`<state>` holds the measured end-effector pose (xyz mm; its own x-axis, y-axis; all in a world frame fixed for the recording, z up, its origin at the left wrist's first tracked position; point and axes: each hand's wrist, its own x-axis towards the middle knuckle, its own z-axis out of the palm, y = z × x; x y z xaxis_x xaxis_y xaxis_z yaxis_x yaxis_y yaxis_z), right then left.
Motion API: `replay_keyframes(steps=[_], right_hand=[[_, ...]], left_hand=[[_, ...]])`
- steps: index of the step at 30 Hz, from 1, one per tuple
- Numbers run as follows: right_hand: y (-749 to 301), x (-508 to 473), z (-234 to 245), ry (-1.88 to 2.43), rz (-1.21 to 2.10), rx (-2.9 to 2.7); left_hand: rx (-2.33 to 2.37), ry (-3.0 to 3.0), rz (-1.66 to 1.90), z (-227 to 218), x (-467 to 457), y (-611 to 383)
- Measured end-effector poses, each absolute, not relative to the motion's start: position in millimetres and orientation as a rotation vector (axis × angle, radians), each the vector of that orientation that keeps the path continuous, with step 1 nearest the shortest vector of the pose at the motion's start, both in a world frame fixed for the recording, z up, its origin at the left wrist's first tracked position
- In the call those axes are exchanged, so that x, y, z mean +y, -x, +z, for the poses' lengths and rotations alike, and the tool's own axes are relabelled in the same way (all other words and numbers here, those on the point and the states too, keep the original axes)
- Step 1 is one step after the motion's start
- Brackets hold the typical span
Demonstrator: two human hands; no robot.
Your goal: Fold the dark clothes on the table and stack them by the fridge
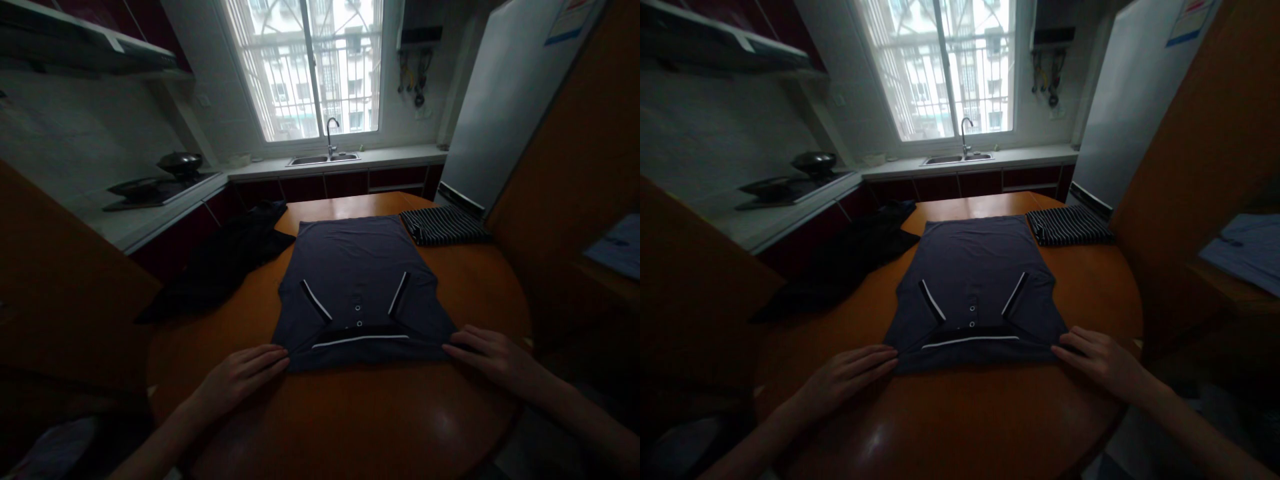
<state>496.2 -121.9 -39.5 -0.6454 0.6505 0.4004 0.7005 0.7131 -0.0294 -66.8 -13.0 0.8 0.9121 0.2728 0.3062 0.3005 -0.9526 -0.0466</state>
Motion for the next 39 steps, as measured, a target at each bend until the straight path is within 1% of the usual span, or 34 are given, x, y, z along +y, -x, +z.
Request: replay_keyframes(steps=[4, 8, 11, 15, 18, 20, 23, 26, 28, 30, 36, 39], right_hand=[[-494, -124, -35, 1.049, -0.061, -2.473], [-488, -133, -21, 1.124, 0.165, -2.409], [-486, -142, -5, 1.271, 0.446, -2.322], [-489, -135, 24, 1.382, 0.878, -2.195], [-496, -102, 41, 1.447, 1.074, -2.075], [-503, -69, 47, 1.491, 1.153, -2.017], [-511, -11, 48, 1.581, 1.27, -1.895], [-513, 43, 43, 1.617, 1.375, -1.696], [-509, 71, 37, 1.653, 1.377, -1.602], [-503, 91, 28, 1.714, 1.305, -1.557], [-495, 118, -6, 1.851, 0.79, -1.641], [-495, 121, -17, 1.884, 0.606, -1.701]], left_hand=[[-0.485, 3.007, -0.56, 0, -19, 65], [-0.573, 3.087, -0.592, 9, -33, 62], [-0.809, 3.222, -0.59, 23, -42, 62], [-1.254, 3.407, -0.535, 46, -36, 62], [-1.635, 3.435, -0.56, 62, -8, 56], [-1.804, 3.408, -0.621, 69, 22, 48], [-1.883, 3.402, -0.659, 72, 76, 35], [-1.866, 3.4, -0.649, 61, 128, 21], [-1.851, 3.374, -0.629, 49, 155, 13], [-1.866, 3.305, -0.644, 34, 173, 7], [-1.843, 3.081, -0.882, 0, 194, 5], [-1.837, 2.949, -1.027, -9, 197, 4]])
